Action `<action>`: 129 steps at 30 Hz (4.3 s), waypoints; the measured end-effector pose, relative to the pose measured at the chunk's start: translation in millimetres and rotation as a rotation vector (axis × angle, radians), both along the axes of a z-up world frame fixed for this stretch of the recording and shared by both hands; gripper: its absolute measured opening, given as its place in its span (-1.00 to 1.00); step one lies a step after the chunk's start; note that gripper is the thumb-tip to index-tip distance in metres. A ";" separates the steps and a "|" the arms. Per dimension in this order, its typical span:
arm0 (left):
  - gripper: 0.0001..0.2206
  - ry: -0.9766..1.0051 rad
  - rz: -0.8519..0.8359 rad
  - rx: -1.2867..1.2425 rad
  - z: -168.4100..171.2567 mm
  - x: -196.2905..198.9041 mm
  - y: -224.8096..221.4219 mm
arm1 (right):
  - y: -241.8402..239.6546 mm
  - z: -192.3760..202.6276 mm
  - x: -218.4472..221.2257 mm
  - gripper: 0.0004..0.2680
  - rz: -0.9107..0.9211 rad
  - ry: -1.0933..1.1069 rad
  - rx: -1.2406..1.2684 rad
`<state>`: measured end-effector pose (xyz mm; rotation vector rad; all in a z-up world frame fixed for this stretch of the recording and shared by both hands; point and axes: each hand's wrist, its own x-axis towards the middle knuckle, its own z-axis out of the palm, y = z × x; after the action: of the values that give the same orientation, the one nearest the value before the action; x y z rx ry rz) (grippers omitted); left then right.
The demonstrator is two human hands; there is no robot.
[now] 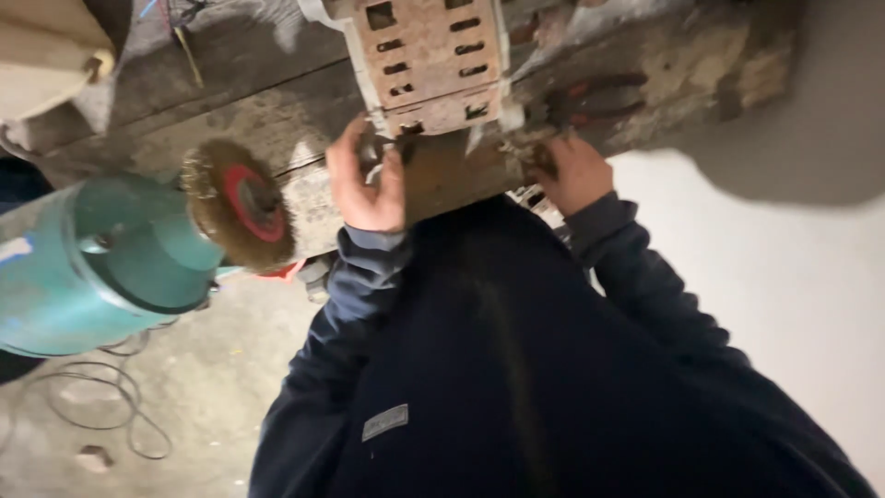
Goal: The person works at a workbench on an electric motor, using a screwdriver and a wrench to loosen and remove fasteners from the motor housing. They separate the motor's end cover, handle small parts, and finally lift the motor housing and carry it across the workshop.
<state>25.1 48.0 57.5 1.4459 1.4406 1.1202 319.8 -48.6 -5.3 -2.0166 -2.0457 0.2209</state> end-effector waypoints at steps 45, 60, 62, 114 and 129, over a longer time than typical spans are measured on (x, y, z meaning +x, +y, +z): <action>-0.79 0.216 0.128 0.158 12.9 12.7 5.3 | 160.3 122.6 52.9 -0.85 0.153 1.219 -0.384; -0.79 0.167 0.046 0.259 7.4 5.0 7.8 | 199.3 127.2 24.7 -0.79 0.482 0.459 -0.324; -0.78 0.177 0.026 0.247 8.9 2.9 6.9 | 196.5 128.9 21.2 -0.79 0.339 0.592 -0.367; 0.01 0.819 -0.447 0.216 40.7 91.4 66.0 | 178.9 81.2 -40.0 -0.71 0.052 1.734 0.088; 0.06 0.783 -0.513 0.092 55.0 90.3 61.3 | 167.4 100.9 -41.9 -0.63 0.459 1.649 0.319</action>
<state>115.5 109.3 112.4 2.3011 1.3682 0.2938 277.9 118.8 95.7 -0.5216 -1.1471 1.0774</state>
